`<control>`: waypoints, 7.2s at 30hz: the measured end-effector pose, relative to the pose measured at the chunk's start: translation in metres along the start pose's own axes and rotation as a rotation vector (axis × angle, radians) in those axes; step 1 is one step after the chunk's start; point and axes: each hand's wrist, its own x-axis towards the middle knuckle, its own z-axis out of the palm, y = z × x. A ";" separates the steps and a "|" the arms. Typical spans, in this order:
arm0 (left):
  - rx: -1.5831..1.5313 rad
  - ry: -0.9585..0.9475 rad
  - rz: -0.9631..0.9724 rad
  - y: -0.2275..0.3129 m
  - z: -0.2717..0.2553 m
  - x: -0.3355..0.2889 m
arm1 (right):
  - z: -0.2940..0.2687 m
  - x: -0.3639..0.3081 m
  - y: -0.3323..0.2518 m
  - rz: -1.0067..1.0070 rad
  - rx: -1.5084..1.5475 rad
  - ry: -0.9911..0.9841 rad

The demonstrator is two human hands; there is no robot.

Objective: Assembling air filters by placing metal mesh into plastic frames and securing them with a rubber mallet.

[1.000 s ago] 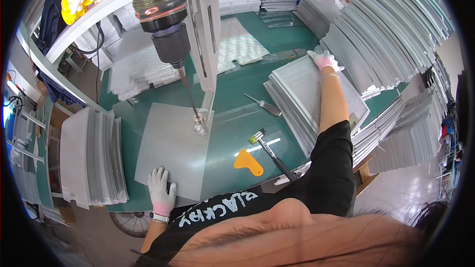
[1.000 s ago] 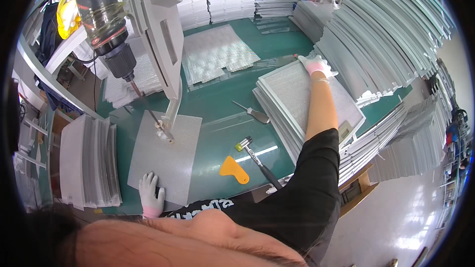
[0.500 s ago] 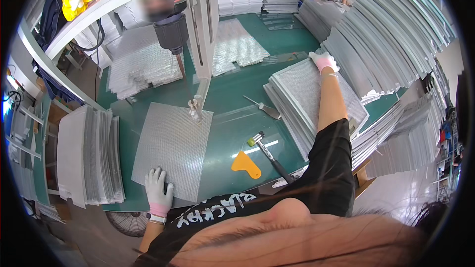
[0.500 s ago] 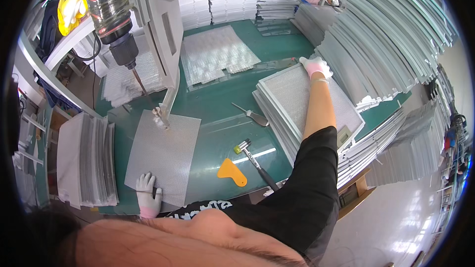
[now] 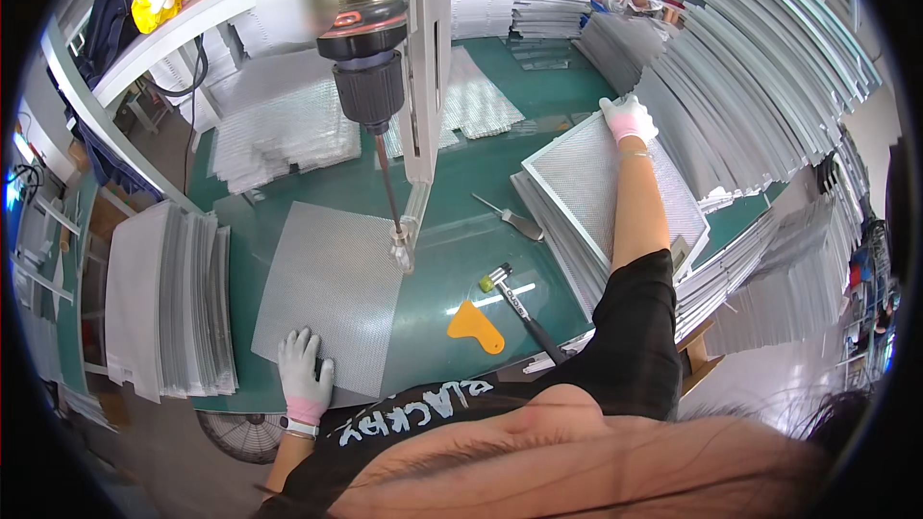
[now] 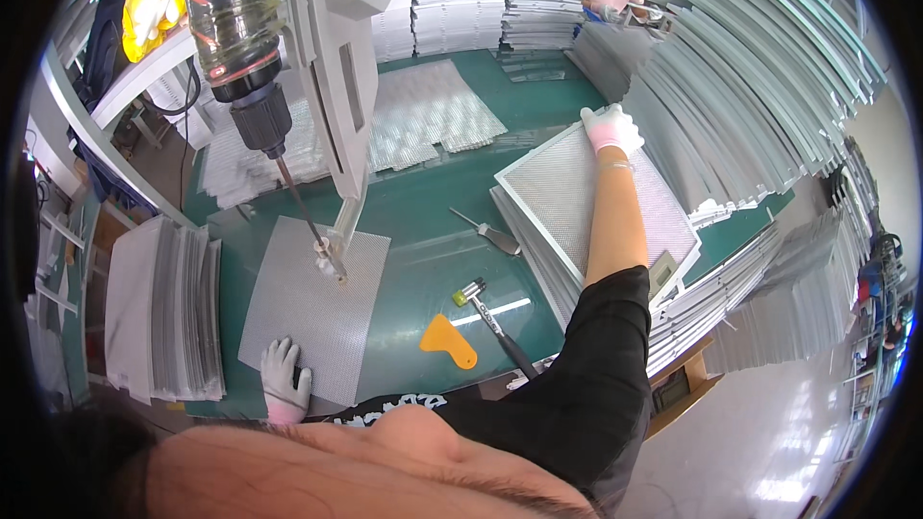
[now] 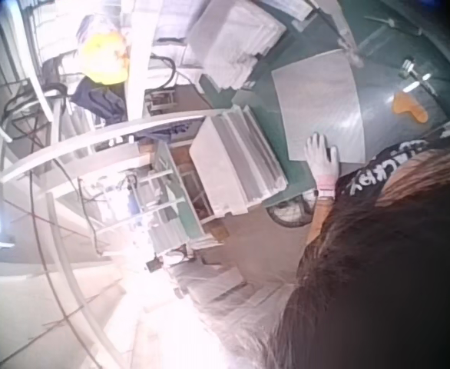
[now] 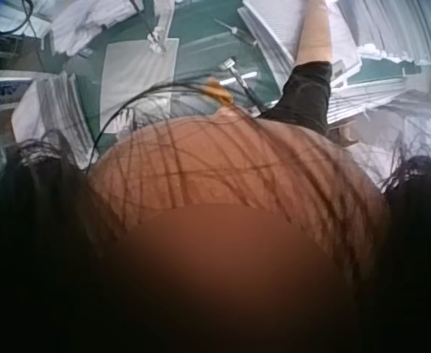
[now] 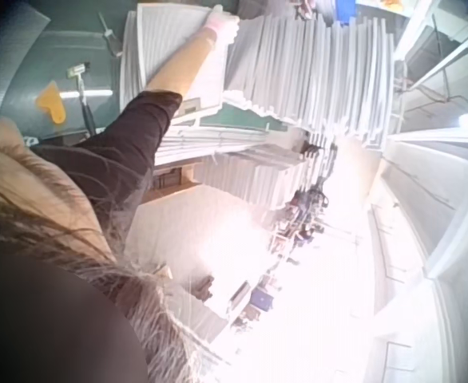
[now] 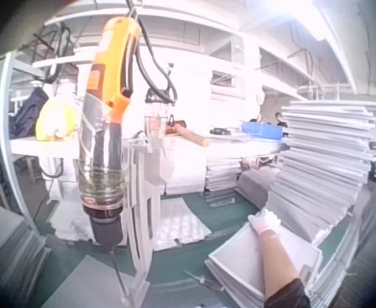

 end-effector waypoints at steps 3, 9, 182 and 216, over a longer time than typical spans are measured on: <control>-0.006 0.012 -0.002 0.000 0.000 -0.001 | -0.006 0.000 -0.004 0.010 0.029 -0.047; -0.005 0.017 0.002 -0.003 0.002 -0.003 | -0.005 0.005 -0.009 -0.055 0.020 -0.010; -1.523 0.410 -0.071 -0.008 -0.075 0.020 | -0.081 -0.431 -0.070 -1.047 0.463 -0.016; 0.084 -0.017 -0.258 -0.034 -0.018 0.045 | 0.008 -0.450 -0.018 -0.820 0.262 -0.504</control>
